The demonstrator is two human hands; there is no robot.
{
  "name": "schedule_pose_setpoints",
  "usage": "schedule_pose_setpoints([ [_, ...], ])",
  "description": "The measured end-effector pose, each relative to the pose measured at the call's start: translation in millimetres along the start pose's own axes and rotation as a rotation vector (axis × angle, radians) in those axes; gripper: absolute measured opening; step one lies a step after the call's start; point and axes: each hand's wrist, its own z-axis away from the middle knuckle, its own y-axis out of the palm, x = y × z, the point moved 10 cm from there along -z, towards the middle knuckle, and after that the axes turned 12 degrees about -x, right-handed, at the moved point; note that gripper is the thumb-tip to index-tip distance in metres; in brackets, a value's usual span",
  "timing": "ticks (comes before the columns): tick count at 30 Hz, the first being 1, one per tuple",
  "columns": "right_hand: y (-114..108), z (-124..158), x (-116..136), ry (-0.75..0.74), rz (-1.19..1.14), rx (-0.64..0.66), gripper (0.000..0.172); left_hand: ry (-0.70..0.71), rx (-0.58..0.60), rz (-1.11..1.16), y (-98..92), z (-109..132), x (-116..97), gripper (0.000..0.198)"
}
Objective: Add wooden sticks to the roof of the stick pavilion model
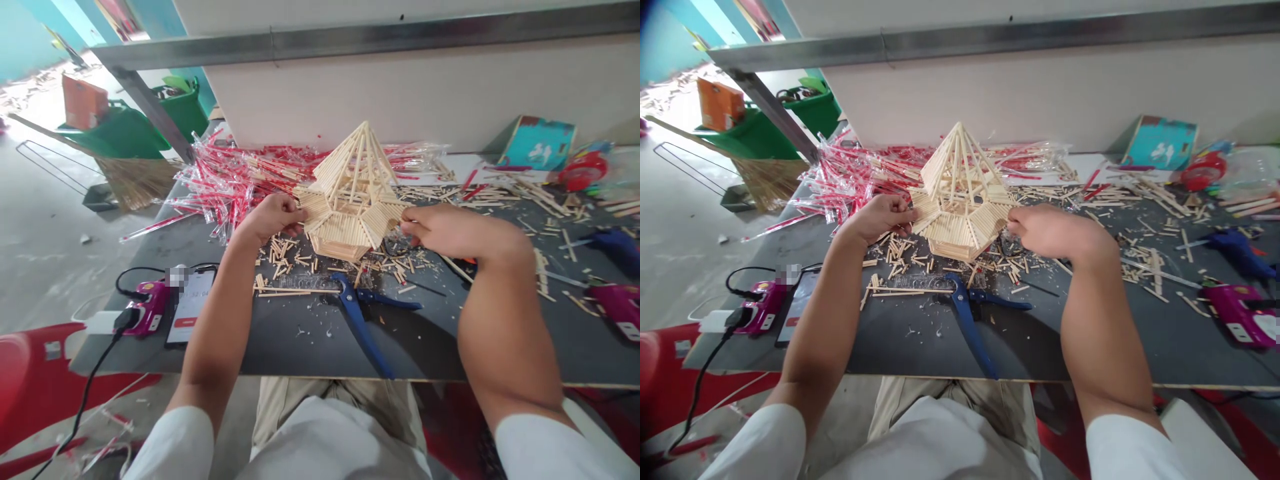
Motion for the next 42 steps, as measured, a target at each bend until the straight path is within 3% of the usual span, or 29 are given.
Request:
schedule_pose_setpoints([
  [3,4,1,-3,0.053,0.034,0.049,0.026,0.020,0.043,-0.041,2.8,1,0,0.057],
  [12,2,-8,-2,0.060,0.112,0.025,0.032,0.031,0.183,-0.154,10.0,17,-8,0.044],
  [14,1,-6,-8,0.104,0.096,0.039,0.031,0.030,0.120,-0.176,-0.5,14,-5,0.039],
  [19,-6,1,-21,0.122,0.037,0.004,0.024,0.234,-0.298,-0.289,-48.4,0,-16,0.021],
  [21,-8,3,-25,0.107,0.026,-0.014,0.022,0.301,-0.343,-0.278,-51.2,-2,-21,0.022],
  [32,-7,10,-19,0.098,0.007,0.017,0.026,0.117,-0.212,0.051,-29.4,-4,-11,0.018],
  [42,-9,9,-18,0.052,0.034,-0.033,0.028,0.116,-0.204,-0.026,-28.3,-4,-12,0.019],
])
